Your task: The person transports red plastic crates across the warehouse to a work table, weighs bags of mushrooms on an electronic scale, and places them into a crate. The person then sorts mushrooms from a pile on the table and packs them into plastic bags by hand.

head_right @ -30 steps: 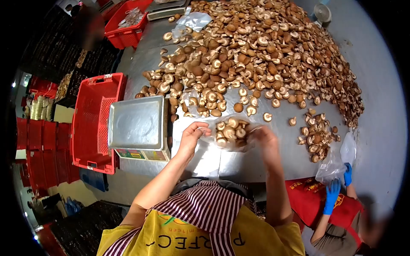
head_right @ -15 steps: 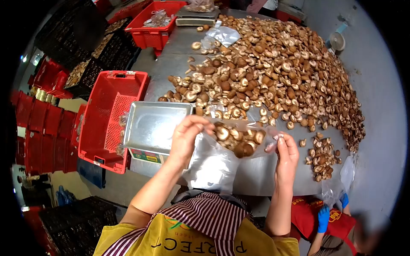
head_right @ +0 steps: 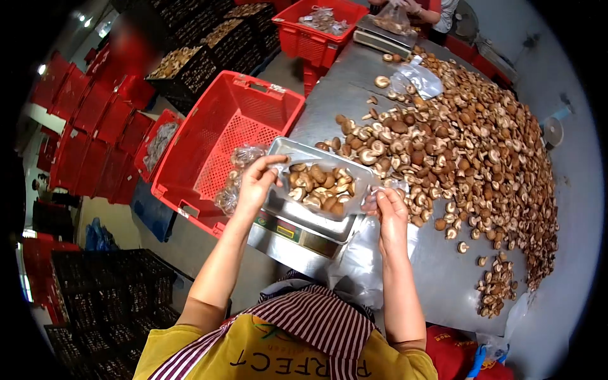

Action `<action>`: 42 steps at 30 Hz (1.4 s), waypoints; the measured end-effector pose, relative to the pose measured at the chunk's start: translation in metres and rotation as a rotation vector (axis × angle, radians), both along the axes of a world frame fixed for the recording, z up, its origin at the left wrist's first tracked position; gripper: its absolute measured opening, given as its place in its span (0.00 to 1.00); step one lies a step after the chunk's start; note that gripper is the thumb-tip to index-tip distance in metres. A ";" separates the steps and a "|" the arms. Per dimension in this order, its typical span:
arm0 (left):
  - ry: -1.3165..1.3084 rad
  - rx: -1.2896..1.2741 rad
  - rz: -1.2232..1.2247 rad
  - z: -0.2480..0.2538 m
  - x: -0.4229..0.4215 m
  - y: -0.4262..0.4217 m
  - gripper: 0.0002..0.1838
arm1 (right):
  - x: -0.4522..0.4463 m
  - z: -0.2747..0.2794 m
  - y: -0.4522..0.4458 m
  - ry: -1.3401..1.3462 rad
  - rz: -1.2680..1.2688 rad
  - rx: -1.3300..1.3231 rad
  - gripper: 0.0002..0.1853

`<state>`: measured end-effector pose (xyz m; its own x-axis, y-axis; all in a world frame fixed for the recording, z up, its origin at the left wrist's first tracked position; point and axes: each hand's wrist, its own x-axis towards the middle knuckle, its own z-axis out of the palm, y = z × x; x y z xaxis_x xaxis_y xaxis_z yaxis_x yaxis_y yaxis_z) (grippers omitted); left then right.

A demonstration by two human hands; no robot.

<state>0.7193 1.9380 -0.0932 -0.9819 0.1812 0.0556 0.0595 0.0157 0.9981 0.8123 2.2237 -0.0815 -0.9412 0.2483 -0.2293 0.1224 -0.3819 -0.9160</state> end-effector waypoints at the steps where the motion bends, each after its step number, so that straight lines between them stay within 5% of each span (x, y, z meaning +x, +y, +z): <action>1: -0.047 0.041 0.006 -0.004 0.004 -0.005 0.18 | -0.002 -0.001 -0.007 -0.023 -0.013 0.033 0.07; 10: -0.022 0.138 -0.125 -0.014 0.008 -0.032 0.29 | 0.007 0.004 -0.022 -0.084 -0.145 0.195 0.11; 20: -0.002 0.001 -0.121 0.004 0.009 -0.066 0.19 | 0.027 0.055 -0.064 0.141 -0.337 0.362 0.11; 24: 0.081 -0.161 -0.186 0.008 0.026 -0.053 0.19 | 0.023 0.073 -0.106 0.287 -0.263 0.433 0.09; 26: 0.359 -0.512 -0.177 0.013 0.035 -0.036 0.25 | 0.017 0.074 -0.126 0.298 -0.196 0.426 0.08; 30: 0.563 -0.683 -0.157 -0.009 0.029 0.001 0.17 | -0.002 0.055 -0.151 0.244 -0.081 0.529 0.08; 32: 0.645 -0.513 -0.027 -0.027 0.010 0.009 0.11 | -0.015 0.044 -0.152 0.222 -0.069 0.552 0.09; 34: 0.434 -0.152 -0.043 -0.041 -0.018 0.008 0.05 | -0.027 0.017 -0.136 0.168 -0.061 0.620 0.10; 36: -0.197 0.300 -0.161 -0.033 -0.034 0.000 0.06 | -0.038 -0.012 -0.114 0.180 -0.045 0.832 0.11; 40: -0.061 0.331 -0.115 -0.022 -0.035 -0.008 0.06 | -0.047 -0.035 -0.087 0.125 -0.022 1.288 0.11; 42: -0.066 0.255 -0.170 -0.031 -0.025 -0.016 0.03 | -0.045 -0.022 -0.097 0.111 -0.018 1.277 0.11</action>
